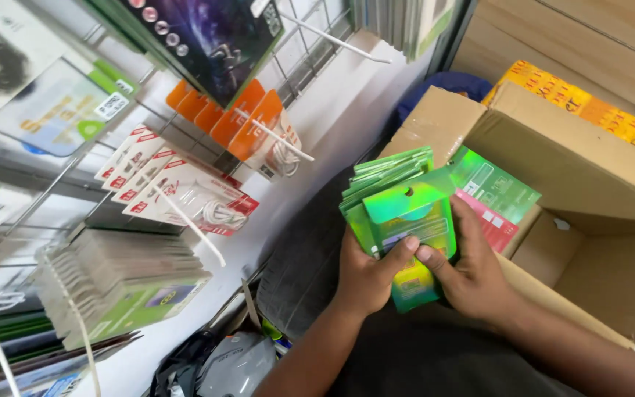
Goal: The person takes packaged phone screen protectors out of a cardboard box, opens the retail hanging packs, and hangs them one by one on the wire display hooks of a wall-mounted accessory rack. They continue pulling more packs from the box and placing them onto the display hooks.
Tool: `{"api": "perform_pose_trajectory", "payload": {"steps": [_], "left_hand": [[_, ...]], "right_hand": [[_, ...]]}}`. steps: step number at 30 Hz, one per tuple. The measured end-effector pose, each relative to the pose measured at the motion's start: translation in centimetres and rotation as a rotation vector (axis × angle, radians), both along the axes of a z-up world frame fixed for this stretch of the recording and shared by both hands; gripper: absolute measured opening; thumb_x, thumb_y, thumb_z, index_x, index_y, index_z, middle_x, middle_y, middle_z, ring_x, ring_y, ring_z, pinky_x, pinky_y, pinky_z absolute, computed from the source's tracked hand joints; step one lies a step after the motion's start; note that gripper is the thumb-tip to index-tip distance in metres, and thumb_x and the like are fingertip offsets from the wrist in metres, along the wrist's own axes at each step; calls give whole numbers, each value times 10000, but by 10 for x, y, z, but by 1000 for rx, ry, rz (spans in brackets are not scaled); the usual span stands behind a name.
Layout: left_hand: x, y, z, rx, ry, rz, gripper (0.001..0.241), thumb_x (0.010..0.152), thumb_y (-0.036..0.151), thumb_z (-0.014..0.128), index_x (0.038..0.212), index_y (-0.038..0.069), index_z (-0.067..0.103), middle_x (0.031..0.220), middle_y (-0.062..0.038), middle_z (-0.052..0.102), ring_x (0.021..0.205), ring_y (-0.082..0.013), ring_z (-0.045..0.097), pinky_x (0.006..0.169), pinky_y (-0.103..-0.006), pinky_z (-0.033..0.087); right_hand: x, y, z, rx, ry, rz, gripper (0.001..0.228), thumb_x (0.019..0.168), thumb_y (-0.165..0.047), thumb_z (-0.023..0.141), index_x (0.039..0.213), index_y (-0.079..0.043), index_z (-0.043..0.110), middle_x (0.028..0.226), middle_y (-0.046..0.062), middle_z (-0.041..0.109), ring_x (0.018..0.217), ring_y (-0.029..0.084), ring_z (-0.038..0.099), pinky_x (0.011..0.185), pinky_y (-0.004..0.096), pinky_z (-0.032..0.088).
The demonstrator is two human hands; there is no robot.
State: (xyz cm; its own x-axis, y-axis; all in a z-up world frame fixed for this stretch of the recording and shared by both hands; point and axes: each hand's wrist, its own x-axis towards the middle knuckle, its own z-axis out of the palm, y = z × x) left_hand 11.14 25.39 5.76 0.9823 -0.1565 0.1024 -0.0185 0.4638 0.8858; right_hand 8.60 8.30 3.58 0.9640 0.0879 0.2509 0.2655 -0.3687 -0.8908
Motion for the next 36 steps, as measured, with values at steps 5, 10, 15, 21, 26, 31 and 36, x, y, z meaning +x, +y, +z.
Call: {"api": "perform_pose_trajectory", "payload": {"steps": [5,10,15,21,26,31,36], "left_hand": [[-14,23,-17,-31,64,13,411,959,48,740,1332,-18,581,1231,-97,689,1122,-162,665,1009,-339,545],[-21,24,-18,44,73,149,424,947,70,742,1327,-3,570,1219,-83,681,1094,-144,654,977,-327,544],[-22,25,-21,63,114,114,492,909,87,771,1329,21,523,1192,-63,668,1064,-134,646,953,-328,542],[-27,37,-46,21,101,109,457,917,88,772,1315,-4,569,1209,-77,692,1089,-155,672,969,-333,553],[-36,43,-69,24,154,170,455,900,60,763,1305,-22,574,1159,-99,701,1032,-170,684,916,-347,564],[-46,44,-83,-56,200,185,499,866,52,713,1331,8,536,1167,-94,688,1039,-175,685,924,-352,567],[-53,43,-86,-30,178,197,544,886,66,724,1373,-4,492,1202,-110,670,1071,-189,664,957,-376,547]], "right_hand": [[11,14,19,16,105,9,645,932,-127,688,1495,-32,388,1412,151,529,1337,241,533,1122,364,425],[30,20,39,122,-43,119,858,897,-185,749,1537,-66,190,1366,97,483,1101,165,615,906,274,538],[41,29,25,-29,-165,-10,276,1006,-28,656,1270,-68,586,1175,69,586,1054,140,596,877,266,487],[84,17,41,39,175,-221,116,1033,-90,656,1148,-98,653,808,0,541,665,40,441,590,217,381],[127,1,70,232,-145,-80,91,1074,-23,587,1140,-84,573,939,-40,550,806,20,472,706,190,397],[151,4,90,187,-477,27,119,1118,76,550,1090,-38,537,1034,31,519,828,86,452,781,218,396],[184,25,66,-26,-637,-15,128,1054,81,586,1064,-37,538,1025,120,549,906,253,561,816,313,452]]}}
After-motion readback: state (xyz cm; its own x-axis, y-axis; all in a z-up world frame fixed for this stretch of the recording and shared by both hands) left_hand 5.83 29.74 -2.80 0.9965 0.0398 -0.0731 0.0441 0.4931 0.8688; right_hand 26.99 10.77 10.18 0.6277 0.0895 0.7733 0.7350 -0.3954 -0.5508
